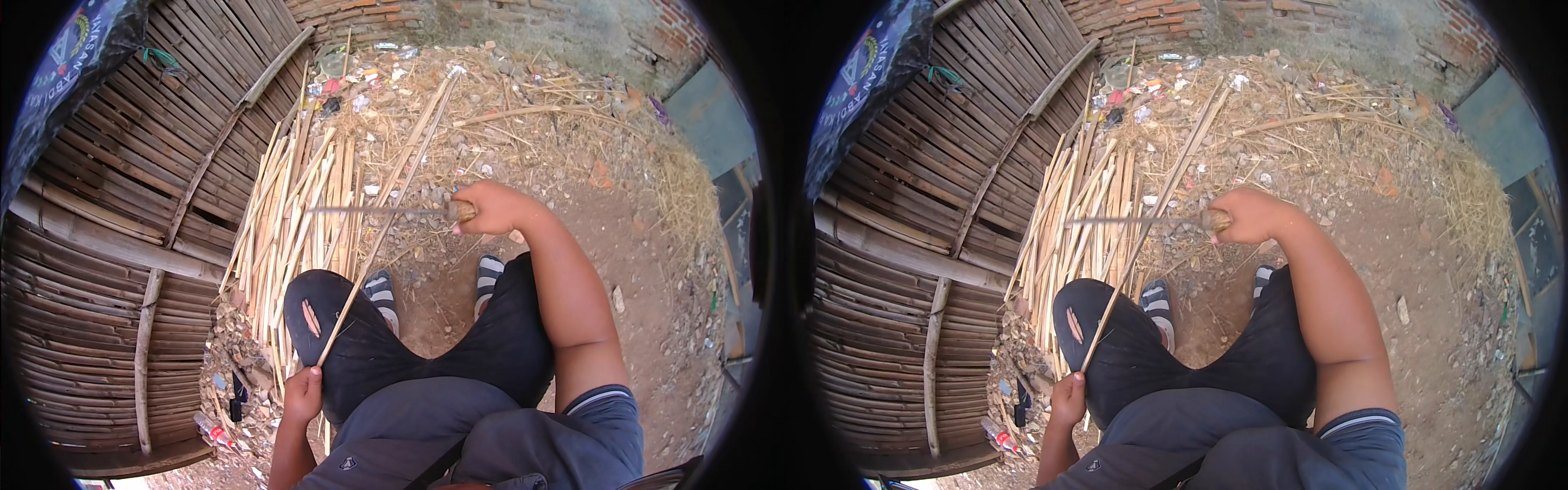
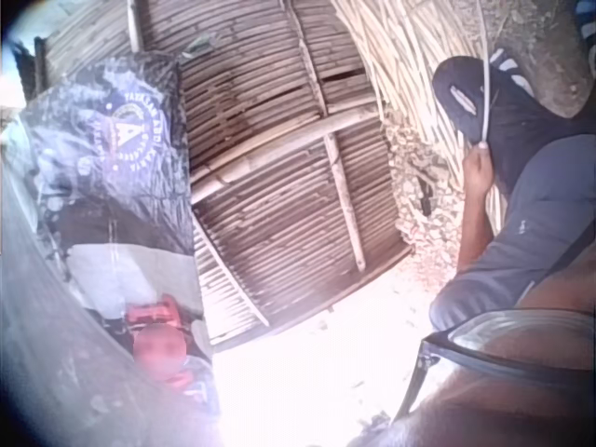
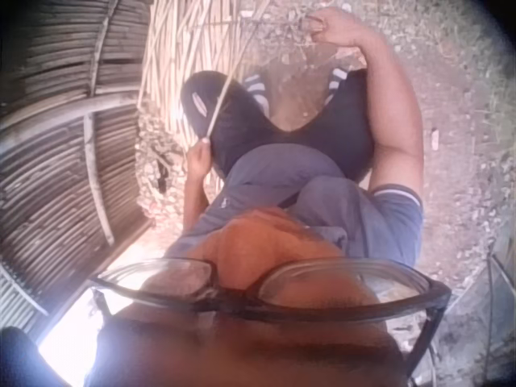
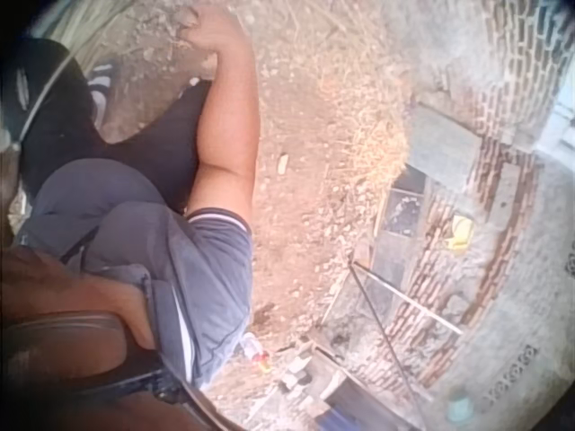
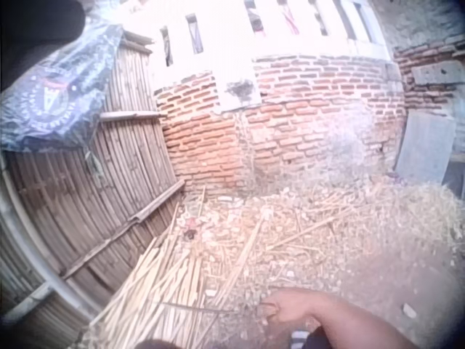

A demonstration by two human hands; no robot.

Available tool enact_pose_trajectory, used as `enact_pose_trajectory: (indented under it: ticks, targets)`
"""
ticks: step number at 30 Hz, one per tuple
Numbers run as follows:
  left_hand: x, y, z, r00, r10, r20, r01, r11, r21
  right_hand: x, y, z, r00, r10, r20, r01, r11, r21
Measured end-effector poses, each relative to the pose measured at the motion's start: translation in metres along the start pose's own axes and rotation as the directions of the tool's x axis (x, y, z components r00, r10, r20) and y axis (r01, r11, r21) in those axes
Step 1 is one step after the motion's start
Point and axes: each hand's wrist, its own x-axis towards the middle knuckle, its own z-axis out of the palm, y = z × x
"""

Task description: The person shaves a thin strip of bamboo using a machete, running the blade along the length of the wood while holding it in their other hand.

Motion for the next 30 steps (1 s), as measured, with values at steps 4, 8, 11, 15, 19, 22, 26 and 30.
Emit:
enact_pose_trajectory:
  ticks: [4, 8, 11, 15, 19, 22, 26, 30]
  targets:
    - [0.001, 0.003, -0.001, 1.0, -0.003, 0.022, 0.003, 1.0, -0.007, -0.009, 0.016, -0.013, 0.985, 0.158, -0.061, -0.149, 0.98, 0.135]
    - [0.001, -0.006, -0.001, 0.999, -0.018, 0.027, 0.018, 1.0, -0.013, -0.007, 0.0, -0.014, 0.984, 0.179, -0.024, -0.175, 0.977, 0.121]
    - [0.002, -0.003, 0.0, 1.0, -0.006, 0.026, 0.006, 1.0, -0.013, -0.003, -0.002, 0.002, 0.998, 0.056, -0.026, -0.056, 0.998, -0.016]
    - [0.002, -0.007, 0.0, 1.0, 0.012, 0.009, -0.012, 1.0, 0.008, 0.0, -0.021, 0.018, 0.997, -0.041, 0.058, 0.044, 0.997, -0.056]
    - [0.002, -0.015, 0.001, 1.0, 0.009, -0.007, -0.009, 1.0, -0.025, 0.0, -0.018, 0.013, 0.998, -0.056, 0.04, 0.059, 0.997, -0.055]
    - [0.002, -0.008, 0.0, 1.0, 0.002, -0.005, -0.002, 1.0, -0.011, -0.002, -0.003, 0.004, 1.0, -0.013, 0.021, 0.014, 1.0, -0.015]
    - [0.001, -0.005, 0.0, 1.0, 0.003, 0.017, -0.003, 1.0, 0.0, -0.009, 0.001, -0.009, 0.997, 0.075, 0.005, -0.075, 0.997, 0.034]
    - [0.002, -0.009, 0.001, 1.0, -0.004, 0.017, 0.005, 1.0, -0.016, -0.006, 0.0, 0.0, 0.998, 0.032, -0.057, -0.029, 0.998, 0.052]
